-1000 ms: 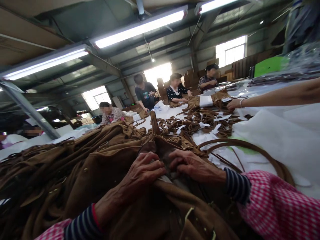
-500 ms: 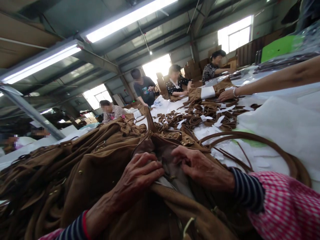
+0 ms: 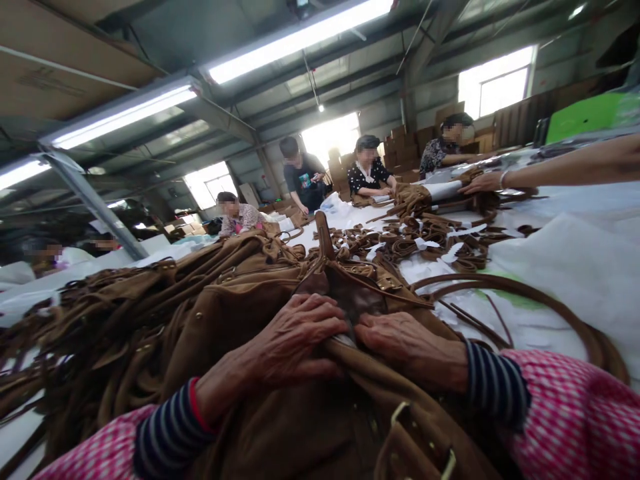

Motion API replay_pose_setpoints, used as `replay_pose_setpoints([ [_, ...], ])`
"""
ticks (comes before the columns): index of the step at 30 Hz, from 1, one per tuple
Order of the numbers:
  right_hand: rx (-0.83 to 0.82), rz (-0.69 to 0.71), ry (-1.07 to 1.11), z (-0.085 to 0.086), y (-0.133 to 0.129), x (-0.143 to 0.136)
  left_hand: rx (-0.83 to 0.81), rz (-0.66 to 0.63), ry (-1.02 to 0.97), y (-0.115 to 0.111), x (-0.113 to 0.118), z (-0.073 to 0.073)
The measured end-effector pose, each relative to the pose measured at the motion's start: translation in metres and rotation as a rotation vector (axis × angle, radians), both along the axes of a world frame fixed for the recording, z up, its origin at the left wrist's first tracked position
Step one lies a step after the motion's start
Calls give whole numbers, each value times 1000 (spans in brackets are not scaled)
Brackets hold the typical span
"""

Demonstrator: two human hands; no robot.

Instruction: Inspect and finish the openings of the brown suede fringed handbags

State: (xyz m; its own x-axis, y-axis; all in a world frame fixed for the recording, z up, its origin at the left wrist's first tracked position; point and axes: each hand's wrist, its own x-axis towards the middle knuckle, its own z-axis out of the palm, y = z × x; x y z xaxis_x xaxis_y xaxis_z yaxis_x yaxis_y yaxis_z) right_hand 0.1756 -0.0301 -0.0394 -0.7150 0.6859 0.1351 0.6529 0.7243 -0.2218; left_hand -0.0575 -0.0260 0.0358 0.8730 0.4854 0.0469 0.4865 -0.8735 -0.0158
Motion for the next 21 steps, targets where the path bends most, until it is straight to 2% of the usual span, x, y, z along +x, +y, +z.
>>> replay_pose_setpoints([
  [3,58,1,-75,-2,5,-6,-7,-54,39,5,3,15],
  [5,81,-3,-117,-5,8,-10,50,-84,93,12,9,22],
  [10,47,32,-148,-4,9,-10,325,151,132,36,30,27],
  [13,122,23,-159,0,7,-9,207,227,83,50,28,22],
  [17,256,-89,-163,1,18,-13,-8,257,-62,61,14,5],
  [19,284,-139,-142,0,29,-20,-25,262,-74,63,11,1],
  [21,296,-210,-101,-2,41,-27,26,277,-31,65,13,2],
])
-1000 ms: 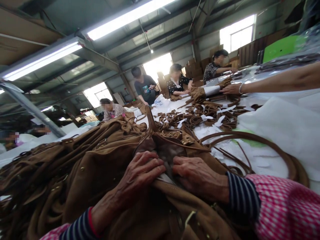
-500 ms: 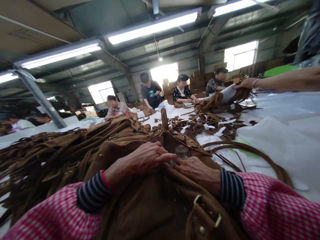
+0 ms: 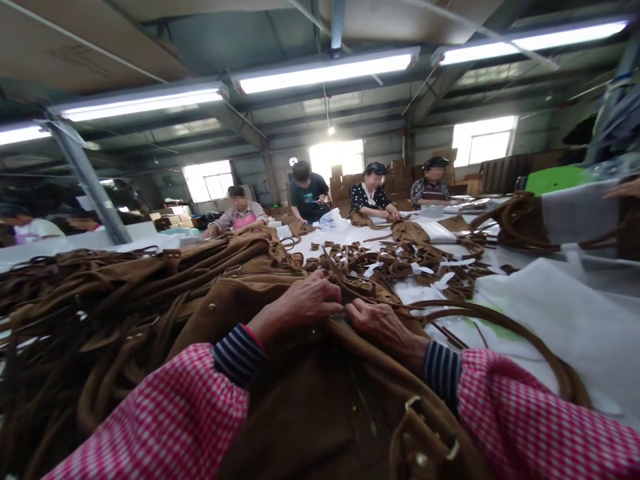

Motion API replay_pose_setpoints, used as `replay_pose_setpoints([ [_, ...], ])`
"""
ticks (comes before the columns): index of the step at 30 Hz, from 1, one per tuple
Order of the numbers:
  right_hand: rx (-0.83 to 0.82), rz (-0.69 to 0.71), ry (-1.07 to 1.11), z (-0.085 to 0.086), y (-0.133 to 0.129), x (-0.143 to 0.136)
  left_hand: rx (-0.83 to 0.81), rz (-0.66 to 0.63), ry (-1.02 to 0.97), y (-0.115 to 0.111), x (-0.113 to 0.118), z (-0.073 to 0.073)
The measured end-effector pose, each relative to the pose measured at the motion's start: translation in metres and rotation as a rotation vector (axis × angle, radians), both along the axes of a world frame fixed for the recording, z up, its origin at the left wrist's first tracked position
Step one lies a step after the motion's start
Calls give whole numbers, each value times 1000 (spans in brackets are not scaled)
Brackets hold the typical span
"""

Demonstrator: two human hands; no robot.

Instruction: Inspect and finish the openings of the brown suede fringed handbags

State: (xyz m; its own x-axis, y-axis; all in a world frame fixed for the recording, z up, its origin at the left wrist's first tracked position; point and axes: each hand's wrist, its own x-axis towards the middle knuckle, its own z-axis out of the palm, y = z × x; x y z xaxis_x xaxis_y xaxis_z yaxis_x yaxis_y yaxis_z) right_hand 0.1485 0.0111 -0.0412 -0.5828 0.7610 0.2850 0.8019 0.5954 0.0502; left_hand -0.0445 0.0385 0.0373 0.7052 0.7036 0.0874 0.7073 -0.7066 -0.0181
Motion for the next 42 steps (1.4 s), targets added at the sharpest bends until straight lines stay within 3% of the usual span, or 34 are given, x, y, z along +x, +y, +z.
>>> replay_pose_setpoints([
  [4,-11,-118,147,-11,14,-9,171,47,154,-2,14,-3],
  [7,30,-73,311,-24,18,-8,268,-50,123,-5,19,-16],
  [10,71,6,476,-32,22,-5,198,-129,21,-6,16,-23],
  [13,55,47,568,-31,24,-3,111,-61,-2,-5,7,-13],
  [16,28,62,614,-28,24,-2,133,11,56,-1,-6,0],
  [19,37,69,600,-26,22,-1,149,99,91,4,-17,-4],
  [22,70,98,506,-24,21,-2,193,163,35,7,-19,-25],
  [26,119,118,428,-21,21,-4,169,144,-69,8,-6,-46],
  [34,168,143,455,-23,19,-6,83,120,-212,8,10,-43],
  [37,276,172,495,-15,16,-2,148,87,-209,7,8,-48],
  [39,366,116,511,-10,18,2,253,21,-228,4,6,-53],
  [42,277,30,412,-9,29,7,451,-136,-303,0,2,-63],
])
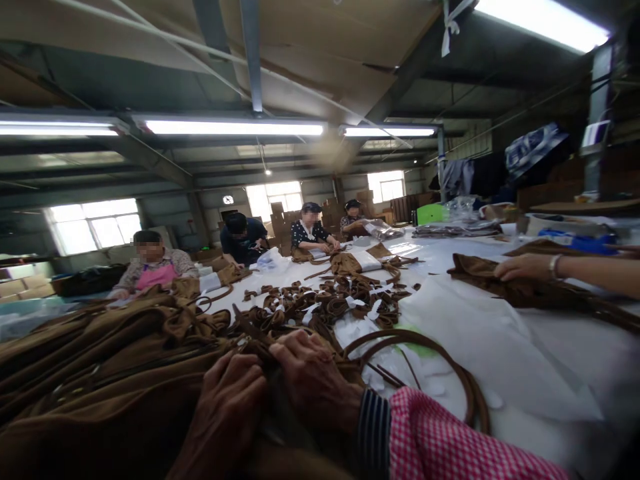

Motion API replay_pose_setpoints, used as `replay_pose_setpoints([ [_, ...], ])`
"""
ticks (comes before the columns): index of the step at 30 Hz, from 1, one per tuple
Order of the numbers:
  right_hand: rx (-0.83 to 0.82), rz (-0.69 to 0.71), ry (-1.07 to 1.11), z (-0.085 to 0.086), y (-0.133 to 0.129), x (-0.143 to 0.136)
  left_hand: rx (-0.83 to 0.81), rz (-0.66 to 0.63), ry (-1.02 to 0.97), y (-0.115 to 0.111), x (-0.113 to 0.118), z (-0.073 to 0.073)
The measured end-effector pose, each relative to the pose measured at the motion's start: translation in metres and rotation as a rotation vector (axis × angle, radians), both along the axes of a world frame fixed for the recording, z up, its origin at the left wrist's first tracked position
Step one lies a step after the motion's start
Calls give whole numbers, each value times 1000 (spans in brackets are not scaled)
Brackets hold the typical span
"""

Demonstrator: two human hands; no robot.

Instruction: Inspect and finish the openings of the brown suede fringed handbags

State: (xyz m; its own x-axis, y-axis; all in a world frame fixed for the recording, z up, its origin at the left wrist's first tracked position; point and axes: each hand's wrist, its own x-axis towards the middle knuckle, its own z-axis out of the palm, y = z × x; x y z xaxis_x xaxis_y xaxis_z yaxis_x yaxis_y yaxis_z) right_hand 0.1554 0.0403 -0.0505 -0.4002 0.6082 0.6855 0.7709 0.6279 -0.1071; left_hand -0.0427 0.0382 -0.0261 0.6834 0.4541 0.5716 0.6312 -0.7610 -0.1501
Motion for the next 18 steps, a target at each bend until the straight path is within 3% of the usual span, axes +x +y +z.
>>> replay_pose_setpoints([
  [3,-164,23,-173,-6,11,2,79,-79,-18,4,-7,-9],
  [6,-220,22,-192,-5,14,3,-13,6,-7,16,-15,-17],
  [10,-333,145,-158,17,2,21,-119,59,29,20,-19,-23],
  [12,-316,223,-68,33,-9,46,-61,53,62,15,-18,-24],
  [14,-302,207,49,47,-23,84,36,16,69,7,-16,-25],
  [16,-391,82,186,53,-34,130,83,-41,58,3,-13,-24],
  [18,-492,-106,214,48,-44,175,34,-74,56,3,-11,-22],
])
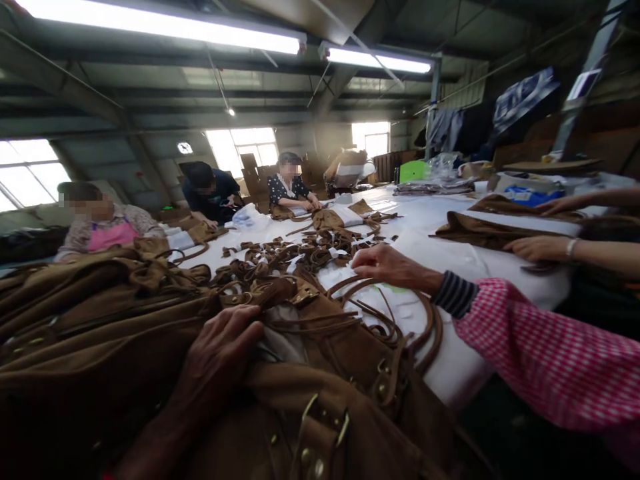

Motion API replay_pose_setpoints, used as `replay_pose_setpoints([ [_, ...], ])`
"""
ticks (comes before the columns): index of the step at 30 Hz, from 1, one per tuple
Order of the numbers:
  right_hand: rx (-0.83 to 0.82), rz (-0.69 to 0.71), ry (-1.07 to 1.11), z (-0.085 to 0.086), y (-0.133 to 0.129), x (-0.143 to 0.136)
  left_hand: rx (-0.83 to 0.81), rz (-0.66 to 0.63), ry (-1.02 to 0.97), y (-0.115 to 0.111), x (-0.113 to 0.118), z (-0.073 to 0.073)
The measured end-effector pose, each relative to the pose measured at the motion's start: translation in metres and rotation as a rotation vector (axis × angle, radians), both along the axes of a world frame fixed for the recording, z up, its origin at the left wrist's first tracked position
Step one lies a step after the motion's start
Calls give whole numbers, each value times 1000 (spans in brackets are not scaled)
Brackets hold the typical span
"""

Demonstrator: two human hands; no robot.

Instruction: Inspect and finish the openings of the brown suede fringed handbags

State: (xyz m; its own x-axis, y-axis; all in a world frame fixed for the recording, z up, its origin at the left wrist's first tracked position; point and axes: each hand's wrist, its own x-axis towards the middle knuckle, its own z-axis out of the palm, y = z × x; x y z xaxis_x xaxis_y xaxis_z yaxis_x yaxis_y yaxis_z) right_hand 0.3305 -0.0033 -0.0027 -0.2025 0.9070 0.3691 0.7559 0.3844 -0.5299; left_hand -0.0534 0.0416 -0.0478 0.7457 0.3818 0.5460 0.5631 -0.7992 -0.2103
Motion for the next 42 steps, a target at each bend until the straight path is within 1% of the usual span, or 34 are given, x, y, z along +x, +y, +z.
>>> replay_pose_setpoints([
  [2,-92,-120,-59,-17,-7,36,-115,20,12,4,2,4],
  [4,-179,-169,-80,-40,-13,56,-265,72,3,10,3,9],
  [5,-195,-174,-80,-51,-14,61,-340,98,-22,12,4,10],
  [7,-163,-183,-82,-68,-16,61,-452,133,-100,17,3,12],
  [8,-128,-192,-93,-73,-15,58,-481,138,-140,19,3,11],
  [10,-70,-213,-149,-78,-12,50,-492,144,-194,20,1,9],
  [12,-63,-224,-253,-78,-8,43,-482,146,-217,21,-1,5],
  [15,-120,-246,-380,-76,-4,40,-479,142,-235,22,-3,-1],
  [16,-138,-252,-388,-76,-4,42,-478,133,-239,22,-4,-2],
  [18,-144,-261,-326,-73,-6,47,-472,113,-251,22,-4,-4],
  [20,-135,-282,-216,-68,-14,55,-462,96,-265,22,-4,-4],
  [22,-172,-308,-146,-62,-27,63,-461,86,-282,22,-2,-3],
  [26,-368,-296,-233,-54,-58,64,-439,81,-319,21,0,-2],
  [28,-392,-318,-281,-56,-67,59,-403,67,-326,20,0,-3],
  [30,-370,-341,-286,-63,-69,56,-337,36,-320,17,0,-5],
  [33,-381,-362,-239,-73,-60,56,-206,8,-304,13,1,-7],
  [36,-350,-319,-114,-73,-53,60,-140,51,-284,14,3,-12],
  [38,-353,-246,5,-67,-55,61,-127,82,-277,18,4,-16],
  [40,-418,-172,114,-56,-60,61,-124,100,-281,23,4,-20],
  [42,-497,-139,212,-41,-70,60,-132,123,-284,26,5,-22],
])
